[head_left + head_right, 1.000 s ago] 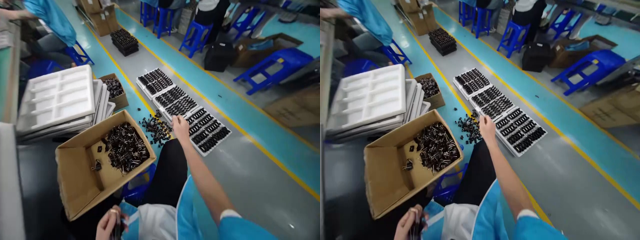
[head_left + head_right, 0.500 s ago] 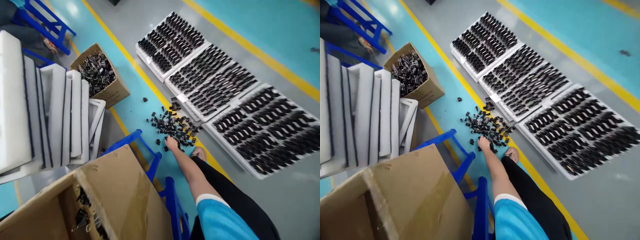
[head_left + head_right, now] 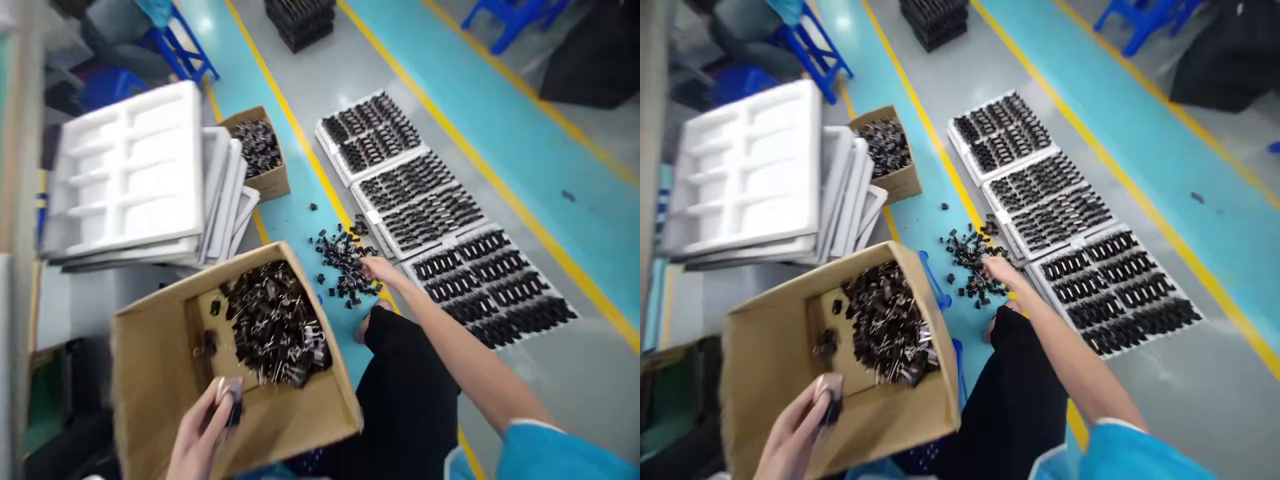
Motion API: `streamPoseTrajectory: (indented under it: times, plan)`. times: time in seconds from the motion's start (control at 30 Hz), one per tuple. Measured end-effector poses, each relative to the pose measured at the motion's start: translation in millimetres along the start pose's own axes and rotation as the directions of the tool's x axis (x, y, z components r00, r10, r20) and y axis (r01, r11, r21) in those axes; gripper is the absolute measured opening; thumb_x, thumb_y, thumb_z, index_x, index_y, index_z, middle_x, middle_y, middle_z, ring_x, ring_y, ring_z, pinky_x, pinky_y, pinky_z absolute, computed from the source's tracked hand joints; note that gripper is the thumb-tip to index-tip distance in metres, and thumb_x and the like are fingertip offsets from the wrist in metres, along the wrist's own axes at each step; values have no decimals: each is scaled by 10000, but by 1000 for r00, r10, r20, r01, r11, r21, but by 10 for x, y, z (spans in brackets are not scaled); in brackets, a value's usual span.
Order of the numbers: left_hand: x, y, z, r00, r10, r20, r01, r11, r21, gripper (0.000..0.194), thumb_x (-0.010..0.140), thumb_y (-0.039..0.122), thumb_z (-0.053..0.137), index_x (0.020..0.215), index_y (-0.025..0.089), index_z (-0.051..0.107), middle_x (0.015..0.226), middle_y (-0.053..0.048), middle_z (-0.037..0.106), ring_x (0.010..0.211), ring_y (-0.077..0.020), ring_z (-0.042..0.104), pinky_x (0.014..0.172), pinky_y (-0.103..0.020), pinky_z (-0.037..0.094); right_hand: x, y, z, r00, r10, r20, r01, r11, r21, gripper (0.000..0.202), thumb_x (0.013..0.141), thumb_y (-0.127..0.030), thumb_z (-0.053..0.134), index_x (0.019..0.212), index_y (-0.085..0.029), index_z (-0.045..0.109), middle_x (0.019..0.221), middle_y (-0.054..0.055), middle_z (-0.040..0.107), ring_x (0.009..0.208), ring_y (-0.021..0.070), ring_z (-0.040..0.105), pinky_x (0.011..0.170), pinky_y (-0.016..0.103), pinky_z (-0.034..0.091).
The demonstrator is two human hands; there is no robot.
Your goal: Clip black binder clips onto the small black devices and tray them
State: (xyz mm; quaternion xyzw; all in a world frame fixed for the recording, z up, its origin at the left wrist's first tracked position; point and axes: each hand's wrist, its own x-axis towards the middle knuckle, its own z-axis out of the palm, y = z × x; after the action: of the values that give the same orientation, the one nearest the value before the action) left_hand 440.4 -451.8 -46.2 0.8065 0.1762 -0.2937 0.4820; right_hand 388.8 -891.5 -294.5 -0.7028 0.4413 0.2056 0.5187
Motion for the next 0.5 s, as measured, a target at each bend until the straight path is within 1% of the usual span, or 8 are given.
streamPoseTrajectory:
  times: [0.07, 0.1, 0.17, 0.2, 0.27, 0.33, 0.43, 0.5]
  plan:
    - [-134, -25, -168, 986, 99, 133, -86, 992, -96, 485, 709, 567, 840, 971, 163, 785, 845, -77, 731, 727, -238, 669, 590, -279, 522, -939, -244, -237, 977, -200, -70, 205, 976, 77, 411, 1046, -449, 373, 924, -174, 653, 1063, 139, 727, 936, 226, 714, 864, 363, 600]
    - [-217, -48, -271, 973, 162, 167, -138, 980, -144, 462, 732, 549, 830, 966, 154, 785, 821, -79, 727, 686, -217, 658, 589, -274, 515, -1419, -343, -259, 928, -353, -122, 372, 899, 229, 371, 1012, -490, 460, 933, -190, 664, 1110, 149, 719, 997, 253, 708, 908, 393, 594]
    - [-436, -135, -526, 950, 268, 160, -224, 942, -248, 417, 770, 515, 810, 965, 147, 781, 822, -81, 729, 633, -187, 648, 586, -267, 508, -2337, -517, -75, 847, -529, -57, 509, 774, 377, 305, 944, -521, 627, 965, -224, 694, 1113, 145, 722, 1048, 288, 699, 931, 428, 586]
    - [-575, -203, -671, 942, 305, 141, -252, 918, -305, 402, 781, 499, 805, 977, 149, 779, 841, -82, 734, 617, -177, 649, 582, -266, 507, -2754, -604, 125, 810, -586, 2, 532, 737, 418, 280, 911, -508, 697, 962, -233, 698, 1061, 137, 729, 1007, 288, 706, 910, 427, 590]
    - [-896, -378, -972, 927, 356, 121, -279, 867, -414, 382, 794, 467, 802, 1009, 153, 770, 879, -85, 741, 594, -164, 648, 575, -267, 507, -3461, -796, 689, 747, -645, 164, 511, 714, 478, 331, 833, -492, 808, 1014, -243, 687, 974, 109, 733, 883, 266, 714, 827, 409, 602]
    - [-1231, -577, -1261, 902, 414, 122, -309, 816, -488, 356, 809, 431, 798, 1021, 147, 764, 881, -85, 736, 578, -149, 635, 578, -267, 506, -3967, -1010, 1336, 666, -681, 304, 459, 696, 553, 462, 748, -525, 870, 1041, -228, 672, 889, 86, 724, 770, 236, 695, 734, 374, 597]
    - [-1648, -848, -1644, 856, 510, 78, -391, 739, -548, 329, 832, 395, 783, 1026, 131, 761, 891, -94, 722, 602, -141, 618, 573, -262, 504, -4383, -1323, 2131, 539, -676, 503, 355, 724, 592, 509, 725, -627, 831, 897, -179, 664, 729, 60, 675, 591, 183, 625, 551, 299, 533]
    - [-1839, -996, -1862, 840, 543, 5, -439, 685, -582, 353, 825, 387, 790, 1068, 133, 753, 922, -100, 717, 641, -151, 617, 551, -256, 509, -4516, -1485, 2449, 479, -633, 608, 335, 773, 539, 528, 748, -673, 776, 805, -166, 640, 604, 25, 600, 438, 128, 493, 401, 233, 383]
